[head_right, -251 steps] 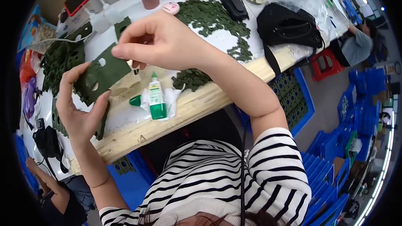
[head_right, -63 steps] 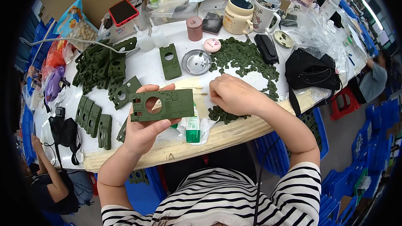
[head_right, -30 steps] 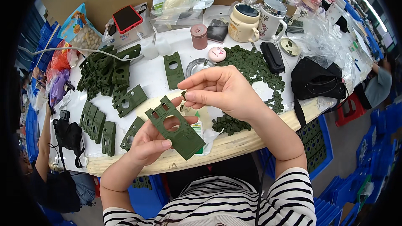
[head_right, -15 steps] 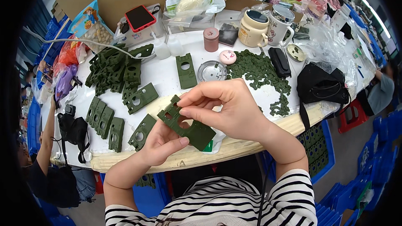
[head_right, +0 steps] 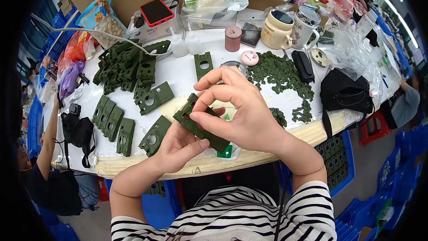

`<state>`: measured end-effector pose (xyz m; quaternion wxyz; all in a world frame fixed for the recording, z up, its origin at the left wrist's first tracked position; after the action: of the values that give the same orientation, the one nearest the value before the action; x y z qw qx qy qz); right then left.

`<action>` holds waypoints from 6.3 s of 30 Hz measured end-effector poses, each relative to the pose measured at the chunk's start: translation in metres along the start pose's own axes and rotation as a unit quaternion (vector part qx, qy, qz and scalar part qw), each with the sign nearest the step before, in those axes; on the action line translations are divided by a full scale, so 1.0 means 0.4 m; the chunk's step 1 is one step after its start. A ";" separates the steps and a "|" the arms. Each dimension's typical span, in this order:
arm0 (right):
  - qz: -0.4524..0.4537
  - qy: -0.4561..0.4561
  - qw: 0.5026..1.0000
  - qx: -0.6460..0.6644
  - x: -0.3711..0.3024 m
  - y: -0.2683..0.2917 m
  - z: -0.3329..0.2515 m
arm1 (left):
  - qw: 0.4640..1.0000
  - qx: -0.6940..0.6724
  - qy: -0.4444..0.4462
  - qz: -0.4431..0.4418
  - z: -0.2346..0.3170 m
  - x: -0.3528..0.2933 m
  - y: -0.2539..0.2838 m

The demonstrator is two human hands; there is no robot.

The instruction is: Assembling and gluing parts of green toy tanks at a workbench.

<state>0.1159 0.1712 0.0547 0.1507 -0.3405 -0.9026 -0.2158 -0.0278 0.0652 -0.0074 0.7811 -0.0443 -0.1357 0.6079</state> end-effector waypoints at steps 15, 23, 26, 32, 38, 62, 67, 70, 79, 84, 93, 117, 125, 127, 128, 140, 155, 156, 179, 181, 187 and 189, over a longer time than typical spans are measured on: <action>-0.005 -0.008 1.000 0.020 0.001 -0.022 0.013 | 0.999 0.035 -0.020 0.001 -0.004 0.002 -0.001; -0.002 -0.009 1.000 0.012 0.000 -0.026 0.012 | 0.999 0.039 -0.024 0.004 -0.006 0.004 -0.001; -0.002 -0.003 1.000 0.004 0.001 -0.027 0.013 | 0.999 0.043 -0.024 0.009 -0.007 0.002 -0.003; 0.002 0.029 0.999 -0.034 0.001 -0.028 0.013 | 0.997 0.071 -0.034 0.019 -0.012 0.001 -0.002; 0.006 0.029 0.999 -0.043 -0.001 -0.029 0.015 | 0.997 0.069 -0.034 0.015 -0.011 0.001 -0.002; -0.224 -0.016 0.961 0.160 0.006 0.081 0.059 | 0.975 -0.072 0.116 -0.176 0.019 0.011 0.023; -0.154 -0.071 0.965 0.198 -0.007 0.041 0.051 | 0.983 -0.035 0.121 -0.136 0.019 0.007 0.022; -0.153 -0.073 0.968 0.187 -0.007 0.032 0.055 | 0.983 -0.031 0.123 -0.134 0.020 0.003 0.020; -0.168 -0.105 0.950 0.239 -0.010 0.028 0.057 | 0.983 0.000 0.113 -0.143 0.010 0.002 0.018; -0.176 -0.116 0.945 0.252 -0.013 0.030 0.053 | 0.981 -0.011 0.117 -0.156 0.005 0.005 0.020; -0.171 -0.093 0.949 0.249 -0.014 0.031 0.052 | 0.978 -0.011 0.129 -0.165 0.028 0.005 0.023; -0.283 0.087 0.942 0.160 -0.003 0.088 0.037 | 0.932 -0.252 0.112 -0.236 0.036 -0.012 0.021; -0.018 0.016 0.991 0.132 -0.030 0.030 0.049 | 0.996 -0.036 -0.023 0.078 0.010 0.016 -0.005; -0.006 0.005 0.996 0.086 -0.045 0.005 0.050 | 0.995 -0.021 -0.040 0.093 0.009 0.014 -0.006; -0.010 0.021 0.998 0.058 -0.051 0.001 0.051 | 0.994 -0.008 -0.029 0.103 0.008 0.011 0.002; 0.157 -0.153 0.909 -0.356 -0.178 0.276 0.089 | 0.991 0.032 -0.023 0.129 -0.008 -0.002 0.029; 0.120 -0.308 0.863 -0.383 -0.263 0.354 0.171 | 0.992 0.033 -0.011 0.121 -0.013 -0.002 0.030; 0.120 -0.305 0.864 -0.383 -0.267 0.357 0.173 | 0.992 0.033 -0.012 0.121 -0.013 -0.002 0.029; 0.095 -0.281 0.896 -0.332 -0.282 0.377 0.192 | 0.996 0.010 -0.005 0.084 -0.015 -0.001 0.031; 0.117 -0.258 0.904 -0.321 -0.279 0.372 0.176 | 0.997 0.009 -0.003 0.079 -0.016 0.000 0.030; 0.169 -0.184 0.941 -0.228 -0.246 0.326 0.127 | 0.997 0.002 -0.002 0.076 -0.001 0.005 0.022; 0.177 -0.154 0.958 -0.164 -0.216 0.293 0.100 | 0.997 0.005 -0.008 0.081 0.010 0.007 0.022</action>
<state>0.2531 0.2224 0.0176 -0.0119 -0.5440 -0.7925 -0.2754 -0.0363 0.0697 -0.0051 0.7281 -0.0459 -0.1349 0.6705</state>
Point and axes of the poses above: each hand's wrist, its own x-axis towards the middle knuckle, its own y-axis out of the back of the hand, z = x × y, the point moved 1 cm from there along x, towards the middle knuckle, and after that the axes turned 8 degrees about x, right-handed, at the moved point
